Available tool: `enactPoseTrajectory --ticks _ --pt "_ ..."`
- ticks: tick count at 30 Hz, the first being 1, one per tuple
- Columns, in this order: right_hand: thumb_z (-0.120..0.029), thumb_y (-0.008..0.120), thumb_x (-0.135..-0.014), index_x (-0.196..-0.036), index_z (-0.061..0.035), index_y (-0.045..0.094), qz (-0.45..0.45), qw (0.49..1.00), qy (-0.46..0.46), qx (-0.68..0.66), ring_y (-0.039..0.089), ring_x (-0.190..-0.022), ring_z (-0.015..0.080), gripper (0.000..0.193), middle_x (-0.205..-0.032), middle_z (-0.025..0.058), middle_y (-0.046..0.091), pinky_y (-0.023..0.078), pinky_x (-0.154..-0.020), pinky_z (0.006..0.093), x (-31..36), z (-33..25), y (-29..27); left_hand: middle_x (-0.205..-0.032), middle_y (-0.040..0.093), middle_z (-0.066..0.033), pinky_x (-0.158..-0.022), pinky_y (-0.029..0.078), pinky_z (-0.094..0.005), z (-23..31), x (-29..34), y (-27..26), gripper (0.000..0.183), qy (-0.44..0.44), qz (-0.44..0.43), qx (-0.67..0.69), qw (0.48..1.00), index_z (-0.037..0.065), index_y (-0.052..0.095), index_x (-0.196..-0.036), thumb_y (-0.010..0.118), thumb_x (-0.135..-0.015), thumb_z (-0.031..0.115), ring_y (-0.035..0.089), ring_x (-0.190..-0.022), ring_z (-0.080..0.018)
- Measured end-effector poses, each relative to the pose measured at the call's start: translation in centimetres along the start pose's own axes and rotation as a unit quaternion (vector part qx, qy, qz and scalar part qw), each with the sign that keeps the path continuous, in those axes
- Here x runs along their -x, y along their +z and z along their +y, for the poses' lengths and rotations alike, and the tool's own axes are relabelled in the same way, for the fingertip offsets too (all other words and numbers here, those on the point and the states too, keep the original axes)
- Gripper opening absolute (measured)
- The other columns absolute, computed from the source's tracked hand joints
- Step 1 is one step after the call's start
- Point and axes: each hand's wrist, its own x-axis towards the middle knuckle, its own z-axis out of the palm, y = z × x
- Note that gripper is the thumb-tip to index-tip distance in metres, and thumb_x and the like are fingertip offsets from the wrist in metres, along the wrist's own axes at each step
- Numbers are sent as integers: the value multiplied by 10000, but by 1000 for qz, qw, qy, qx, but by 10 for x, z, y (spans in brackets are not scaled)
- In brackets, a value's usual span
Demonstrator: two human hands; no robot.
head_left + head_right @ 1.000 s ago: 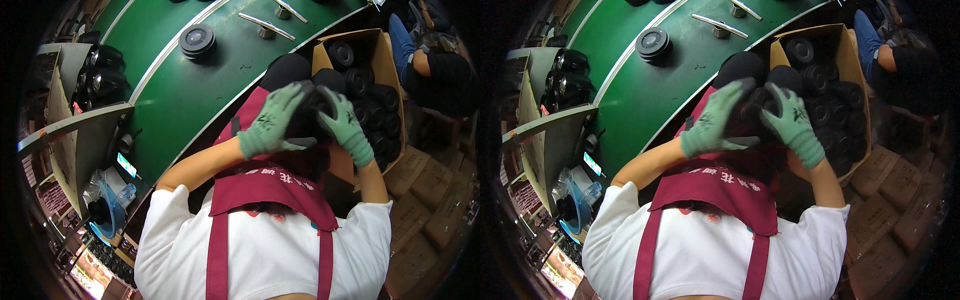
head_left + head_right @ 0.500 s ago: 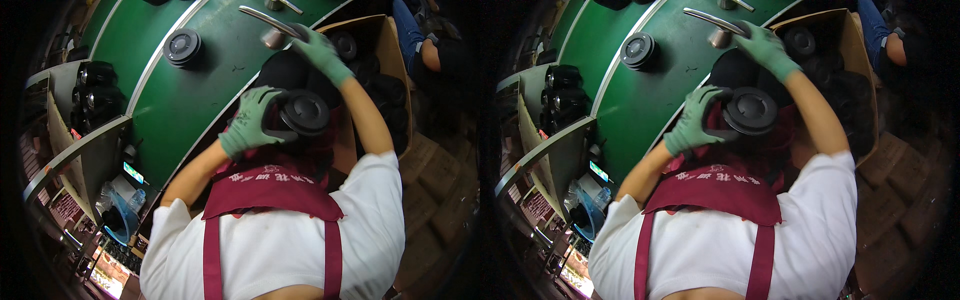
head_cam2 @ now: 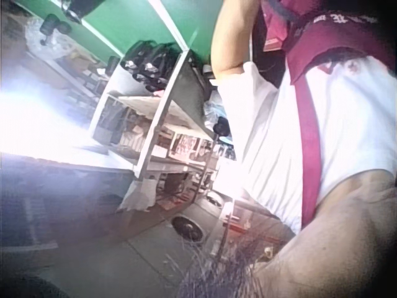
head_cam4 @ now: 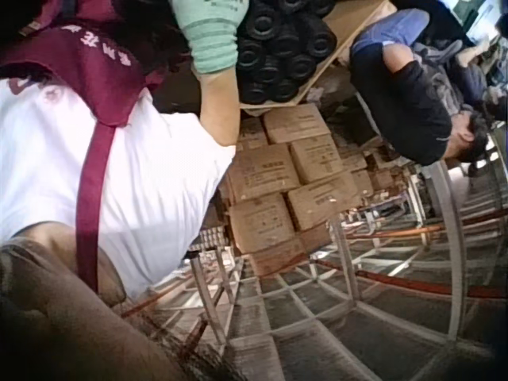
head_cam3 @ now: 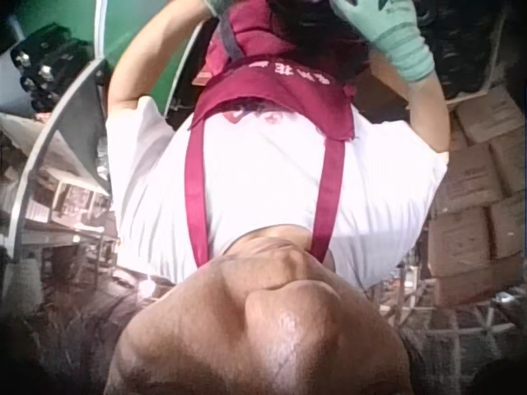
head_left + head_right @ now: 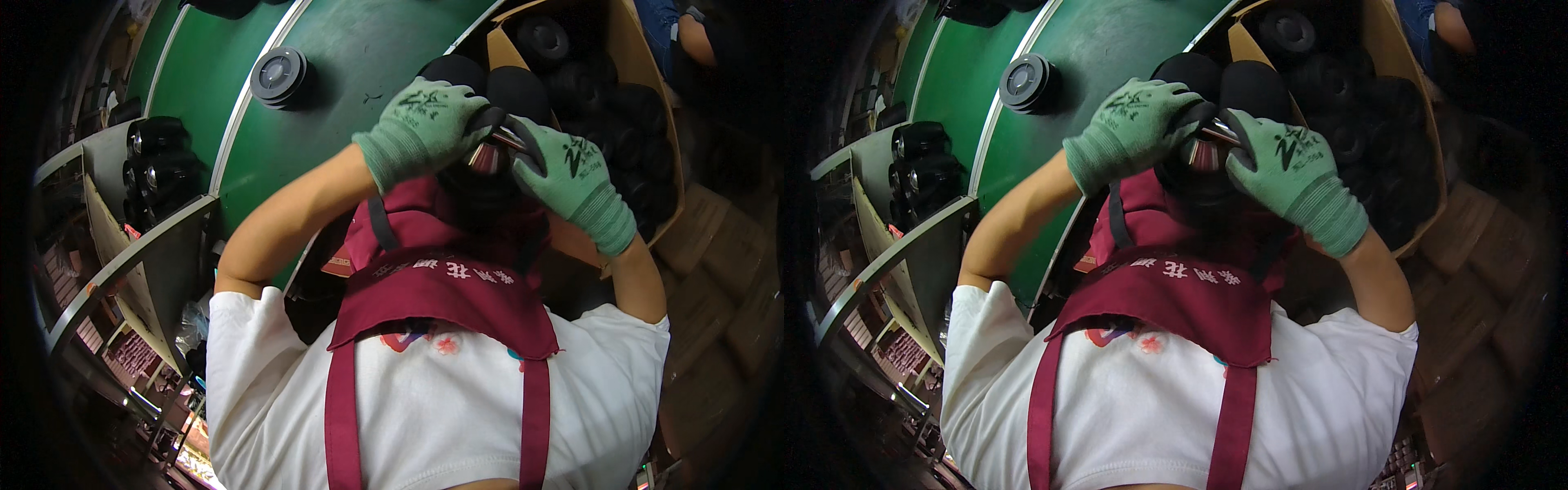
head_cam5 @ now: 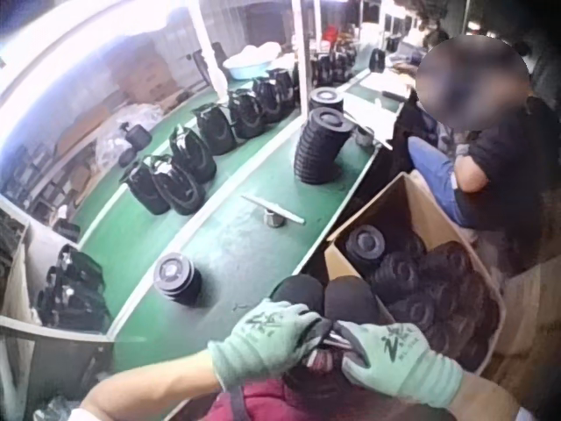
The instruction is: The person assembles black kettles on a green conveyor belt. They pick up a kettle body, insert a metal heating element, and secure a black lid. The person repeats this process for multiple units, placing the finished kettles on the belt.
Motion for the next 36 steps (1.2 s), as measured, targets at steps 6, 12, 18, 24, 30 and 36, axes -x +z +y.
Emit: enactPoseTrajectory --ticks 6,12,18,24,30,36 --pt "-137 614 -958 -1391 -18 548 111 922 -134 -347 694 -1032 255 454 -1163 128 685 554 -897 338 -6 17 -17 -1198 661 -27 -1072 361 -473 -17 -1 -2 327 50 -27 6 998 178 674 -1255 532 -1001 324 589 -1164 -262" --pt "-103 715 -870 -1109 -87 708 103 857 -354 -359 658 -892 283 239 -959 107 673 515 -811 379 -16 -56 8 -1527 455 -148 -1202 260 -488 -64 -38 53 400 322 116 6 939 78 573 -1407 467 -1040 196 396 -1448 -284" --pt "-214 680 -912 -1172 -19 663 423 843 -260 -205 630 -1085 298 326 -1198 187 638 483 -988 412 -46 -49 57 -1425 492 -146 -1127 369 -420 -18 -81 92 579 103 180 420 884 44 429 -1495 581 -985 270 458 -1352 -302" --pt "-221 603 -963 -1248 -52 627 362 910 -121 -162 606 -1107 360 333 -1147 166 664 487 -966 450 -62 31 74 -1344 490 -194 -1025 399 -501 10 -56 44 743 -157 275 30 948 67 373 -1482 652 -900 436 494 -1232 -387" --pt "-372 534 -993 -1220 -122 643 292 952 -68 61 543 -1232 299 354 -1209 95 648 310 -1132 548 -87 14 96 -919 689 -57 -750 536 -323 -10 4 -12 405 -180 -189 406 876 32 717 -1101 645 -940 397 652 -861 -158" --pt "-387 429 -1034 -1117 -127 691 224 960 -100 134 611 -1060 297 379 -1078 81 692 443 -997 469 -106 30 108 -1178 699 -221 -943 573 -365 45 -10 8 828 -297 -41 -7 954 -45 666 -1196 868 -629 523 696 -1098 -331"
